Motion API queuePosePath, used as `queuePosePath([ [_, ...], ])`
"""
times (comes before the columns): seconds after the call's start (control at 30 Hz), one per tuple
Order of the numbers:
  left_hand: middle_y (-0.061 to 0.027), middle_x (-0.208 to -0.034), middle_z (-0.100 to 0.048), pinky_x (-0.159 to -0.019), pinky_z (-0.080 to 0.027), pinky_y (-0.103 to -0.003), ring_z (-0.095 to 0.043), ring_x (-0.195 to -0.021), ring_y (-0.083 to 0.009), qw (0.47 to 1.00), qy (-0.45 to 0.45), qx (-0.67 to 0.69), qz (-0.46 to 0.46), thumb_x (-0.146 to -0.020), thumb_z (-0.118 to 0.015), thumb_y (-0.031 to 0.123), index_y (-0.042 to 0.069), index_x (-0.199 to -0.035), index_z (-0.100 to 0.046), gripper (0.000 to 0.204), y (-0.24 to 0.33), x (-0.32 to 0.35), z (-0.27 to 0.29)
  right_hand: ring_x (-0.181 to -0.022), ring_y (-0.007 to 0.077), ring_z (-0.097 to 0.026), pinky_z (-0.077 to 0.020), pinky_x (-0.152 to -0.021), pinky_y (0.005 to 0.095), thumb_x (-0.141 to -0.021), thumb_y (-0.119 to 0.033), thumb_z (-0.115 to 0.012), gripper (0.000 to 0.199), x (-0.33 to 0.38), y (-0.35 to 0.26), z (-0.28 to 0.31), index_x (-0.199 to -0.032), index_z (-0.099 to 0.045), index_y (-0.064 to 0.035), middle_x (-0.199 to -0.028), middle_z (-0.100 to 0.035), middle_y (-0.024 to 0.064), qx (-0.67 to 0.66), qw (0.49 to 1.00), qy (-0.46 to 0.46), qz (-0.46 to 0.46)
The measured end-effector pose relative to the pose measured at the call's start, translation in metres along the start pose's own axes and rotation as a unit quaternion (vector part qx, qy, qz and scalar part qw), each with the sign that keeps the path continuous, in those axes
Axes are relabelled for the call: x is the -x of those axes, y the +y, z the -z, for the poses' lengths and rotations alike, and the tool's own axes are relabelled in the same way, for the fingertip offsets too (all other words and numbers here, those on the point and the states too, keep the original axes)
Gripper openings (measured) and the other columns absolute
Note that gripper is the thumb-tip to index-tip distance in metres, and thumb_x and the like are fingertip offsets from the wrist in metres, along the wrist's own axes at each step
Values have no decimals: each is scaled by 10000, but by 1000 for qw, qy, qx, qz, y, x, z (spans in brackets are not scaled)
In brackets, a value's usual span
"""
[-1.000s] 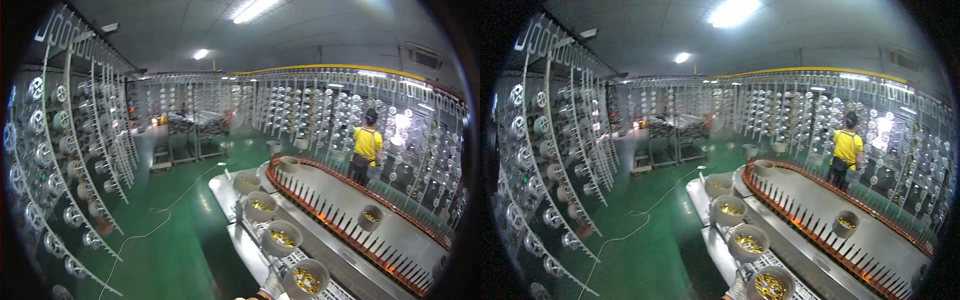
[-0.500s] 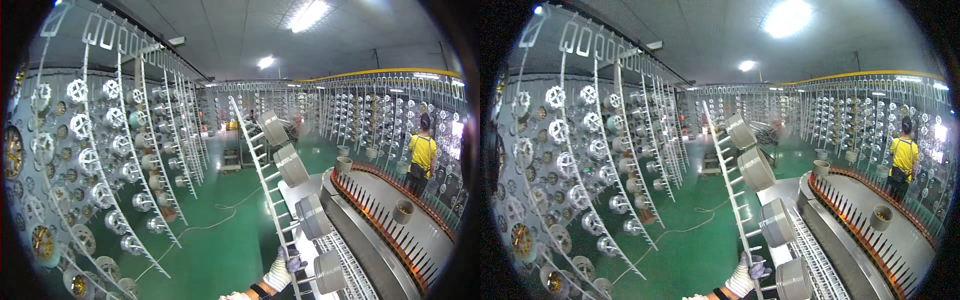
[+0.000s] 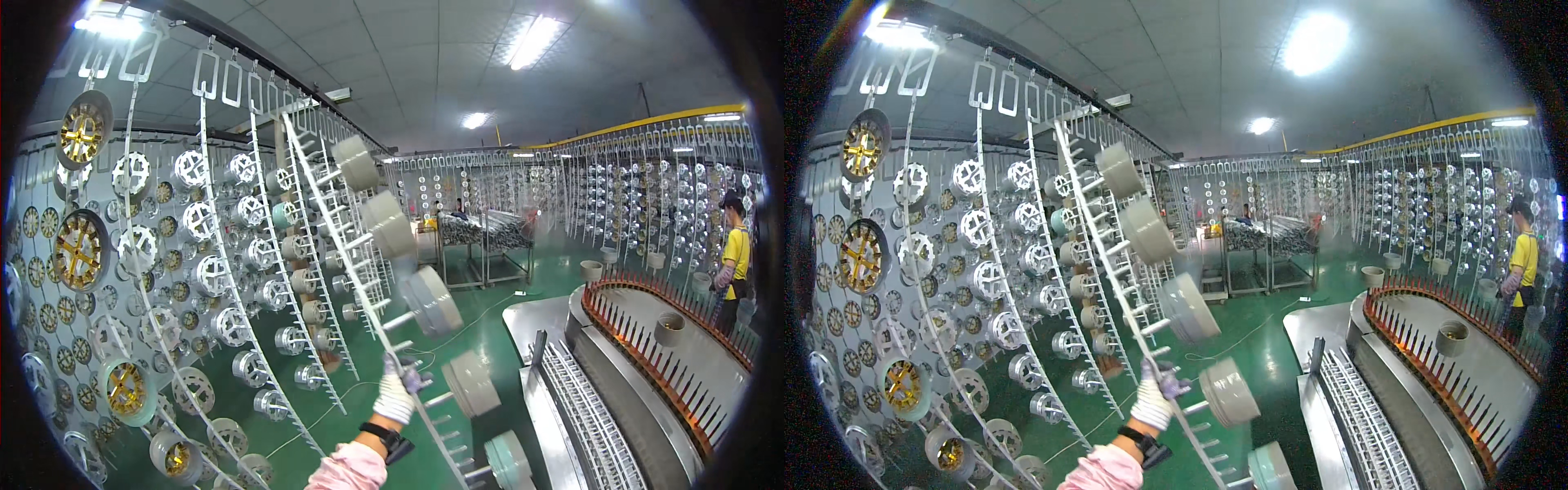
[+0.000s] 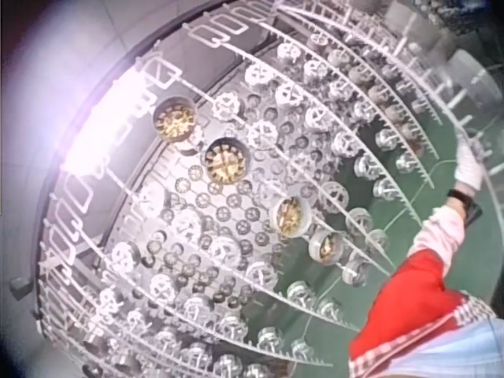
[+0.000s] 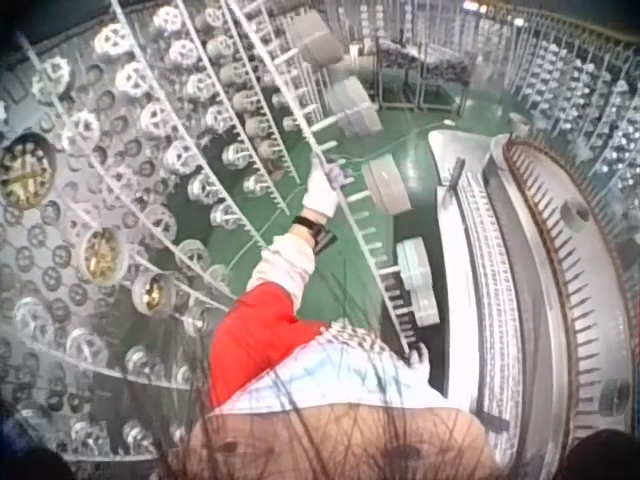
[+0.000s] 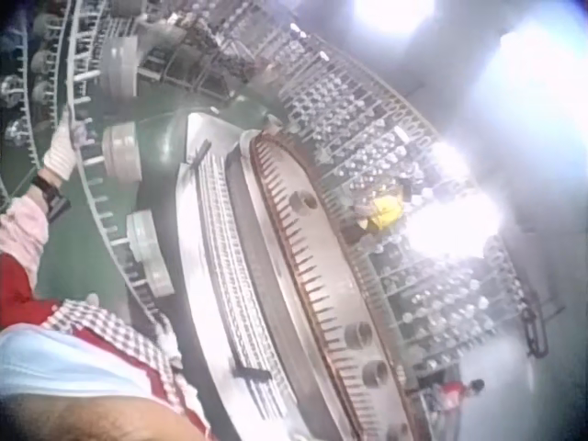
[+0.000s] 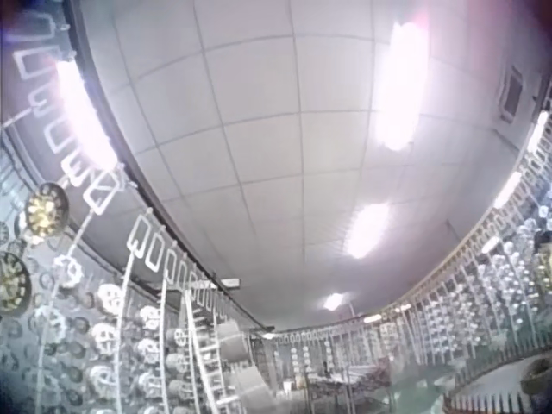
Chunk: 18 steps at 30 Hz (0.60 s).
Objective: The recorder picks up circular plastic parts from a tray on a conveyor and hangs them onto a vertical rack for processing.
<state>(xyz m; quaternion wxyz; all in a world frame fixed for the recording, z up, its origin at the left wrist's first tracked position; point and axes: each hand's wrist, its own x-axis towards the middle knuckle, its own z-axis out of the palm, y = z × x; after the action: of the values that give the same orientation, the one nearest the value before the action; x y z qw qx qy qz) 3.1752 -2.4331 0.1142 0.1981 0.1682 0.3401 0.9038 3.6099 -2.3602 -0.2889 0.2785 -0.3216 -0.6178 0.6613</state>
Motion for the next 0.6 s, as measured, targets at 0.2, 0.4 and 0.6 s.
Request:
queuePosePath([
  [0.2, 15, -479, -356, -562, -485, -400, -382, -387, -149, 997, -11, 17, -71, -785, -429, 573, 68, -798, -496, 509, 88, -113, 46, -790, 164, -535, -436, -703, 272, -844, -258, -492, 401, 19, -94, -29, -1196, -428, -77, -932, -573, 96, 74, 976, 94, -181],
  [0.4, 28, -469, -367, -520, -473, -356, -350, -365, -124, 994, -34, 15, -101, -764, -460, 582, 99, -798, -531, 490, 171, -230, 89, -760, 128, -512, -430, -663, 252, -857, -221, -477, 373, -12, -121, -110, -1190, -426, -61, -909, -558, 77, 45, 971, 198, -126],
  [0.6, 33, -467, -308, -441, -412, -287, -277, -367, -94, 981, 23, -14, -190, -783, -488, 528, 79, -774, -516, 451, 226, -300, 74, -740, 151, -522, -439, -634, 263, -834, -185, -521, 367, -105, -61, -162, -1180, -433, -96, -909, -542, 75, -26, 972, 216, -84],
])
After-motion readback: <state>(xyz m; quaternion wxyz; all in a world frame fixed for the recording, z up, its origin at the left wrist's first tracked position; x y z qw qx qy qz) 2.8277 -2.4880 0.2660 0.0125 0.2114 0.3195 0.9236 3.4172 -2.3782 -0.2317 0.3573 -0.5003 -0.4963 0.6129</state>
